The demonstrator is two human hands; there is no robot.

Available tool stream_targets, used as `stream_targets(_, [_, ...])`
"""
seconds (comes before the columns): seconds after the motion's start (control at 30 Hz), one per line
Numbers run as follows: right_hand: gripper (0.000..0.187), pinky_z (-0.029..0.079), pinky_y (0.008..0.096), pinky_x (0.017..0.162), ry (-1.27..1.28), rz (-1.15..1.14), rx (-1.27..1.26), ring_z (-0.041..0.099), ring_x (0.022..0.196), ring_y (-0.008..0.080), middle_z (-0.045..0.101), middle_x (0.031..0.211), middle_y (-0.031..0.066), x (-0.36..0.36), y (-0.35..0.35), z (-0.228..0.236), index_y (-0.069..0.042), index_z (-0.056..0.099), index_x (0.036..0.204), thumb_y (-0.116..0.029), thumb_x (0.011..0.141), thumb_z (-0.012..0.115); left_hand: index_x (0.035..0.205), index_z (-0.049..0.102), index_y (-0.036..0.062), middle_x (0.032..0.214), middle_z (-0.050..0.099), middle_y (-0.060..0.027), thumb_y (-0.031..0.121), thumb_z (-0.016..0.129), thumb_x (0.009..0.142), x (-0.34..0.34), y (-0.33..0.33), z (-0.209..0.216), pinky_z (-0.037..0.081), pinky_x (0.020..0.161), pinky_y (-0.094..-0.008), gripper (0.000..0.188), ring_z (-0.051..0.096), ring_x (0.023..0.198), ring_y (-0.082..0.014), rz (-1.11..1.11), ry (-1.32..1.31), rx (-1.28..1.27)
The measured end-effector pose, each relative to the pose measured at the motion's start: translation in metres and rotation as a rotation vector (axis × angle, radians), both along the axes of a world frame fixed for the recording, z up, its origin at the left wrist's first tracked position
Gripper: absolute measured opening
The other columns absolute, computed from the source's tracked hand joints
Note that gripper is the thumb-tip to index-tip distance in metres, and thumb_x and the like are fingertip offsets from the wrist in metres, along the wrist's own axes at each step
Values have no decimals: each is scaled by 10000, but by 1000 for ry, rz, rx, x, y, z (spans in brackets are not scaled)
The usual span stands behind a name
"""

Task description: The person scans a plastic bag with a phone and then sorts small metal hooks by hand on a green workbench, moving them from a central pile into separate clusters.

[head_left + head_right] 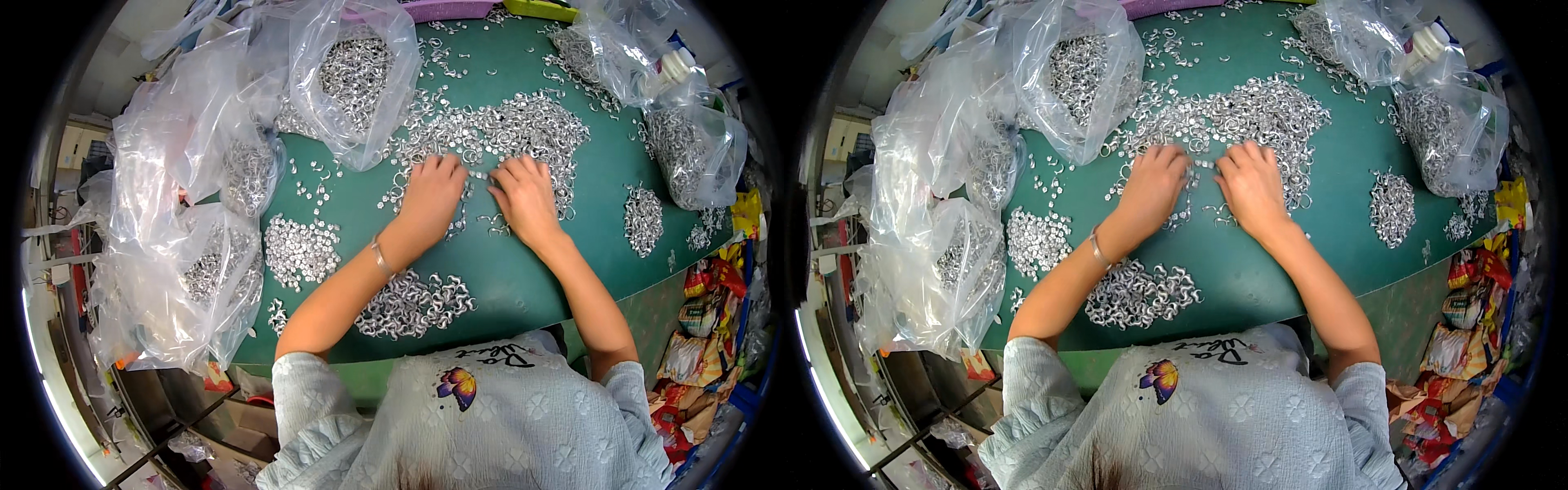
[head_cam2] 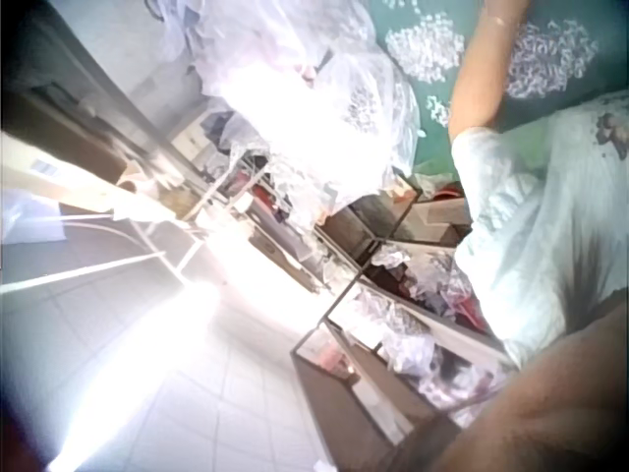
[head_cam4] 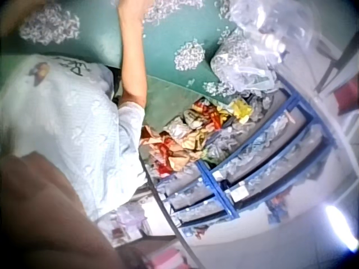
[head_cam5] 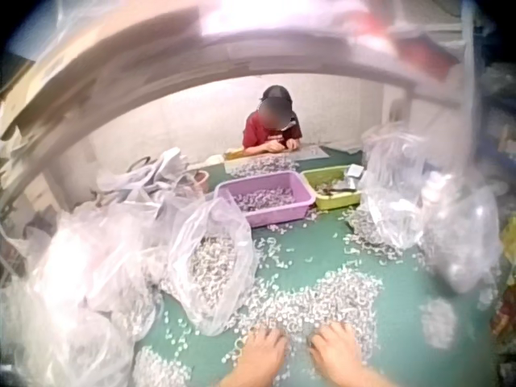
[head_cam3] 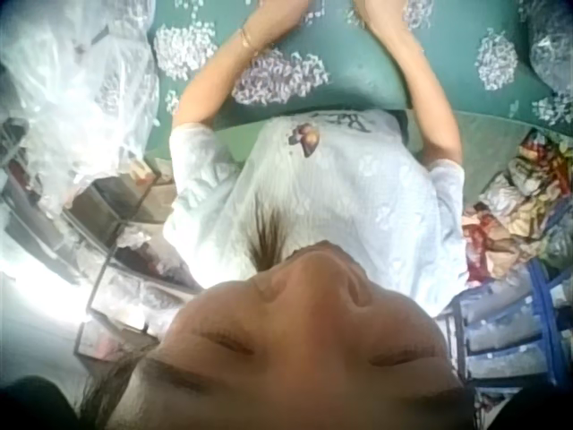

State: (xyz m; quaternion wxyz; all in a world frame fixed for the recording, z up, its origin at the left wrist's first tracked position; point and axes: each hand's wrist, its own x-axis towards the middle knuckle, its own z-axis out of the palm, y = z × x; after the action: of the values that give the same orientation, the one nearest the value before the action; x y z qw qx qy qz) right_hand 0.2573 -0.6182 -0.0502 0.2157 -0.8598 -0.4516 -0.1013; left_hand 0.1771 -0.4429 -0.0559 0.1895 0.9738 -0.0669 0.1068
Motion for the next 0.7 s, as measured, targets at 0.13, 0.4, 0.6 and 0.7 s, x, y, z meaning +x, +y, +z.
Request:
stream_targets(0.13, [231,384,389,859,154,69,20,518,1011,277,573,1020,74,-11,-44,18,-48,647,948,-116,741,725,1065,594,48,1094,554,-81,39,640,794,-33,2,0,408,922,-439,275,501,1089,-273,-100,131,-146])
stream_targets(0.4, [273,361,434,937,135,59,27,503,1118,285,561,1100,84,-42,-53,7,-55,631,1020,-107,762,705,1175,573,110,1239,518,-73,112,696,778,-51,-19,7,395,924,-478,416,479,1149,-298,-54,-33,-78])
stream_targets(0.6, [209,364,404,873,49,-76,63,529,980,254,566,1022,57,-15,-57,4,-63,636,974,-69,771,688,1081,612,48,1080,577,-90,-20,618,780,-35,14,-6,426,860,-392,309,531,1004,-294,-40,-105,-76])
stream_targets(0.7, [183,367,402,862,52,-105,81,522,963,245,571,1011,50,-16,-58,11,-66,649,945,-63,767,688,1086,605,38,1086,569,-111,-36,597,780,-33,12,6,437,840,-413,315,528,1005,-304,115,-162,-59])
